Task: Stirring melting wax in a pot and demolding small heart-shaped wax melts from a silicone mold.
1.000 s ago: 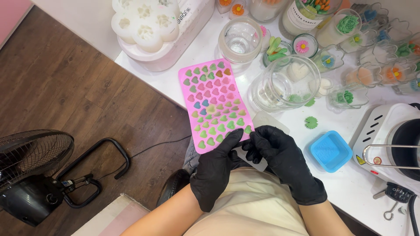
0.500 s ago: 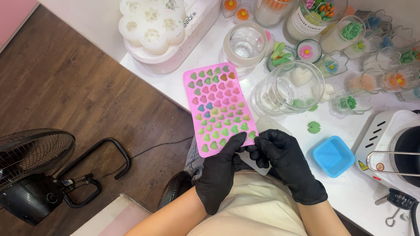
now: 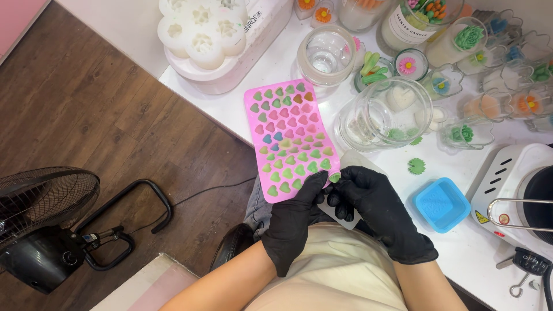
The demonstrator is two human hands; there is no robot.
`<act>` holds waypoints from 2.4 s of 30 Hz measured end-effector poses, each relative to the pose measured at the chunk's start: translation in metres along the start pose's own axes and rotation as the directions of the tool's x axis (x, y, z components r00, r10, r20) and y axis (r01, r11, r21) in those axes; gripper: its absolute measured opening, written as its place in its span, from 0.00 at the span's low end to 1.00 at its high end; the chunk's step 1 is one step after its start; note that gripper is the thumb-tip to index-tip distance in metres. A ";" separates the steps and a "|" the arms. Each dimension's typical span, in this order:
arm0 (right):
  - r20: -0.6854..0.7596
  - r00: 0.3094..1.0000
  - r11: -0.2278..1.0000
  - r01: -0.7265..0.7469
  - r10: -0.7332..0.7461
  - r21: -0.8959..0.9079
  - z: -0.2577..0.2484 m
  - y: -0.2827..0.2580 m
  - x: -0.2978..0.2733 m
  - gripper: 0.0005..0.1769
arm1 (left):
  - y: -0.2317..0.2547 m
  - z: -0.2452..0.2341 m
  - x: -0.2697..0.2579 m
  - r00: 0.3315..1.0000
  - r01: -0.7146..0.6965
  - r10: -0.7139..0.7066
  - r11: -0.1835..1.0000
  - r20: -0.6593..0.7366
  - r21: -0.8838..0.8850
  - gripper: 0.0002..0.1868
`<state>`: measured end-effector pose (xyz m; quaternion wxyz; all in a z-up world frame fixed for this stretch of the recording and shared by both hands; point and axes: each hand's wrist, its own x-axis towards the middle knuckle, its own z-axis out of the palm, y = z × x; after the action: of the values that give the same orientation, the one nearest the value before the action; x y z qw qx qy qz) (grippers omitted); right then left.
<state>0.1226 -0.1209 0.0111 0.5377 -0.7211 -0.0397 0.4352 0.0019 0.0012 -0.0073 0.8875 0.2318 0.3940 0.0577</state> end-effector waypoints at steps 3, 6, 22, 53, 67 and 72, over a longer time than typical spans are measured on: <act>0.015 0.998 0.998 -0.054 0.053 0.034 -0.002 -0.002 0.001 0.12 | -0.014 -0.006 0.008 1.000 0.025 -0.025 0.999 0.001 0.034 0.09; 0.075 0.993 0.983 -0.103 0.092 0.154 -0.006 0.000 -0.001 0.14 | -0.027 -0.011 0.010 0.987 -0.162 0.158 0.979 0.040 0.124 0.08; -0.142 0.990 0.999 0.016 -0.021 -0.039 0.006 -0.016 -0.022 0.21 | -0.033 -0.018 0.019 0.906 -0.423 0.390 0.812 0.166 0.402 0.16; -0.433 0.737 0.853 0.482 -0.519 -0.202 -0.011 -0.091 -0.045 0.20 | 0.015 0.012 -0.013 0.983 -0.184 0.184 0.982 0.004 0.041 0.21; -0.157 0.764 0.721 0.488 -0.625 -0.492 0.031 -0.037 -0.044 0.17 | -0.004 -0.006 0.002 0.979 -0.199 0.201 0.977 0.028 -0.074 0.23; -0.120 0.760 0.665 0.468 -0.639 -0.582 0.036 -0.028 -0.038 0.18 | -0.008 -0.008 0.002 0.974 -0.216 0.223 0.968 0.041 -0.124 0.21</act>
<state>0.0864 -0.1020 0.0540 0.4294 -0.8497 -0.2893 0.1000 -0.0026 -0.0020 -0.0168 0.8983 0.2224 0.3373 0.1725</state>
